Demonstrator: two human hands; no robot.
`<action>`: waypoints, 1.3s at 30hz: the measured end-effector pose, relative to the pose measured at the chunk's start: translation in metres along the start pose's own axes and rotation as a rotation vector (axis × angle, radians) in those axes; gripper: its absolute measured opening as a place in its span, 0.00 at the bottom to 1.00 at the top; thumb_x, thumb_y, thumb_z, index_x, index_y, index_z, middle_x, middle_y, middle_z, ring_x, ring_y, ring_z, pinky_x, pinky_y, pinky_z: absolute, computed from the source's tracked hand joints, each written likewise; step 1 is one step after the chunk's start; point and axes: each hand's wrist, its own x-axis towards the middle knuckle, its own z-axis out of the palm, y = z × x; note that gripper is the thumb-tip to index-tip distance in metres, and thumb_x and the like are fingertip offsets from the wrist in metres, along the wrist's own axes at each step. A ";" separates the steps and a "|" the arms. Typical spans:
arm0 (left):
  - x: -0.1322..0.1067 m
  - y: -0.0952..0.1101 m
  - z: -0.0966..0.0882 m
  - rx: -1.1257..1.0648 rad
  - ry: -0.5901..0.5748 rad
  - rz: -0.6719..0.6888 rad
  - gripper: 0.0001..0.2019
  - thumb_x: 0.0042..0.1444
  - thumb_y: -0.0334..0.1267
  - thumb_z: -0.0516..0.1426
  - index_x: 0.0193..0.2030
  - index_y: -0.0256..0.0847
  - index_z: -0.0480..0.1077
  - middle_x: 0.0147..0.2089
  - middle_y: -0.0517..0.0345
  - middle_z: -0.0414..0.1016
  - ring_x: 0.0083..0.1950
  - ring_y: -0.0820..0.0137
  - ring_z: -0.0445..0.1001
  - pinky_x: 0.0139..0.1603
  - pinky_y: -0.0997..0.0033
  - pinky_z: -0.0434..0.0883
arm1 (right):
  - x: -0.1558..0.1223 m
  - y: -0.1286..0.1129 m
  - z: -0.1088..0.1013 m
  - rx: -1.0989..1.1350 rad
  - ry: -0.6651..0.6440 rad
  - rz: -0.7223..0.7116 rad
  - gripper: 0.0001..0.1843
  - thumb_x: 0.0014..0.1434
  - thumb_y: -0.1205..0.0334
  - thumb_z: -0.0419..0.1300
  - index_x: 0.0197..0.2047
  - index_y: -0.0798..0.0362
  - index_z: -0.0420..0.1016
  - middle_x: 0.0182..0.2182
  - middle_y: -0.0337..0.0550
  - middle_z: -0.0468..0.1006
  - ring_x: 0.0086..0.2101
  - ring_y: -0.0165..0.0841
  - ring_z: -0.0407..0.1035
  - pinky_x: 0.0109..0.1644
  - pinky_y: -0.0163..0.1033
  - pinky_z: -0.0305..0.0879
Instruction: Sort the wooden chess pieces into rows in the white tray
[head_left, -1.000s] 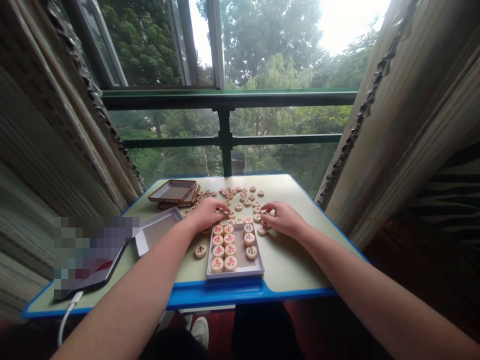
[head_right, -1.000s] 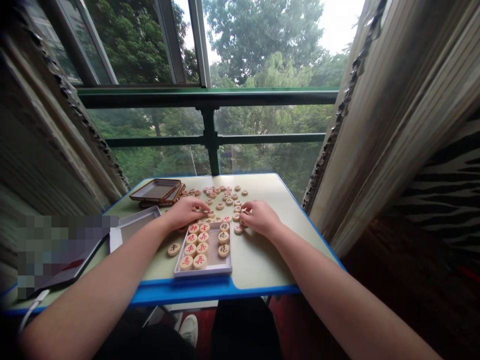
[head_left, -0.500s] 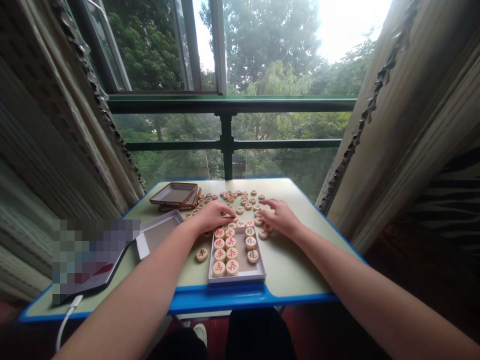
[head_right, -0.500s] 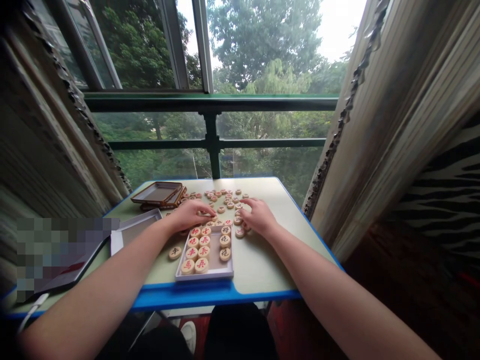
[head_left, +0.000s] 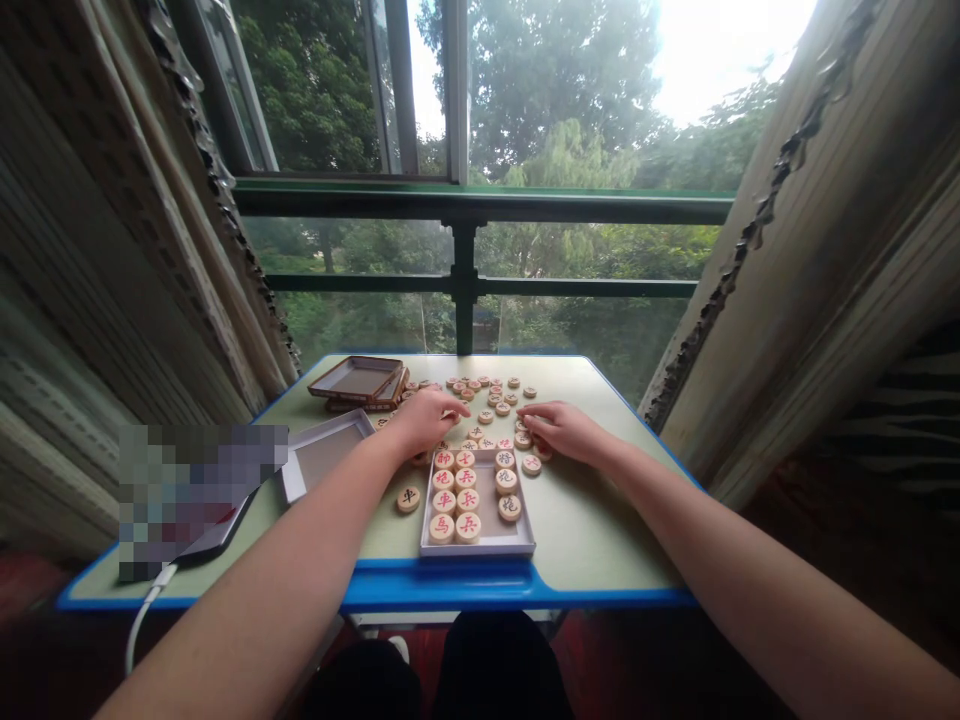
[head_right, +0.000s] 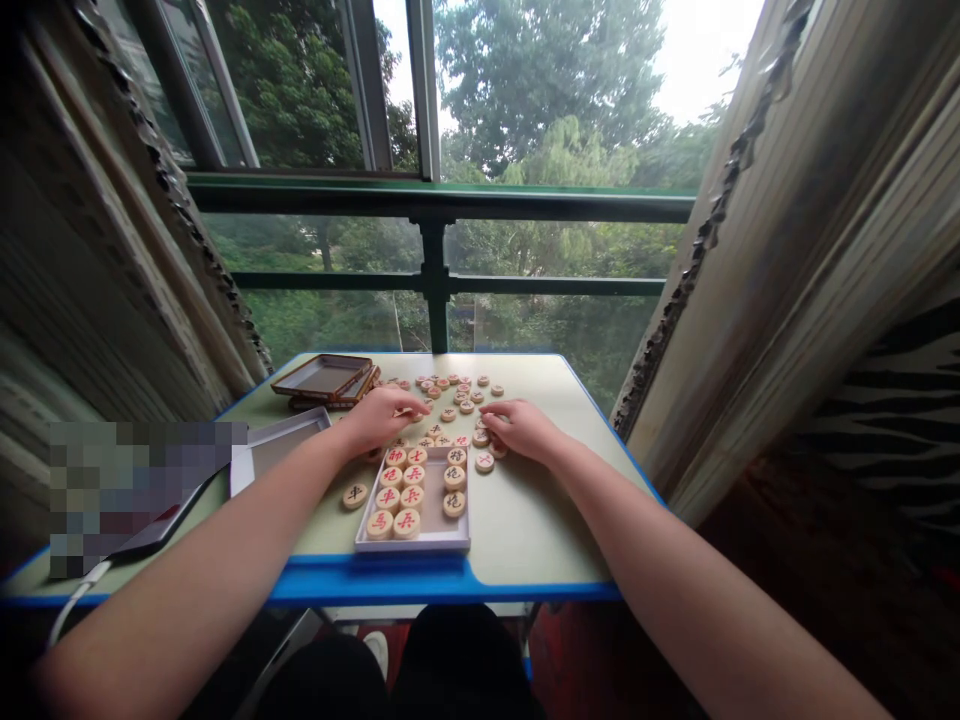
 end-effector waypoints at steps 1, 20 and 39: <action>0.000 0.000 0.000 0.011 0.018 0.013 0.12 0.49 0.28 0.55 0.36 0.41 0.78 0.37 0.56 0.80 0.42 0.66 0.74 0.48 0.66 0.70 | 0.002 -0.001 -0.002 0.016 -0.004 0.041 0.18 0.59 0.59 0.51 0.47 0.53 0.76 0.36 0.45 0.80 0.34 0.34 0.73 0.43 0.37 0.66; -0.006 0.023 -0.010 -0.171 0.055 0.000 0.14 0.51 0.39 0.58 0.45 0.40 0.75 0.40 0.53 0.78 0.41 0.66 0.72 0.43 0.67 0.69 | 0.001 -0.019 0.004 0.412 0.314 -0.107 0.10 0.48 0.61 0.62 0.34 0.56 0.76 0.30 0.43 0.78 0.30 0.31 0.70 0.35 0.37 0.67; -0.012 0.050 -0.004 -0.403 0.035 0.034 0.12 0.50 0.42 0.59 0.37 0.35 0.72 0.29 0.57 0.75 0.28 0.74 0.70 0.29 0.76 0.66 | -0.017 -0.040 0.012 0.828 0.185 -0.180 0.17 0.46 0.63 0.65 0.42 0.55 0.76 0.36 0.44 0.79 0.37 0.33 0.73 0.43 0.40 0.71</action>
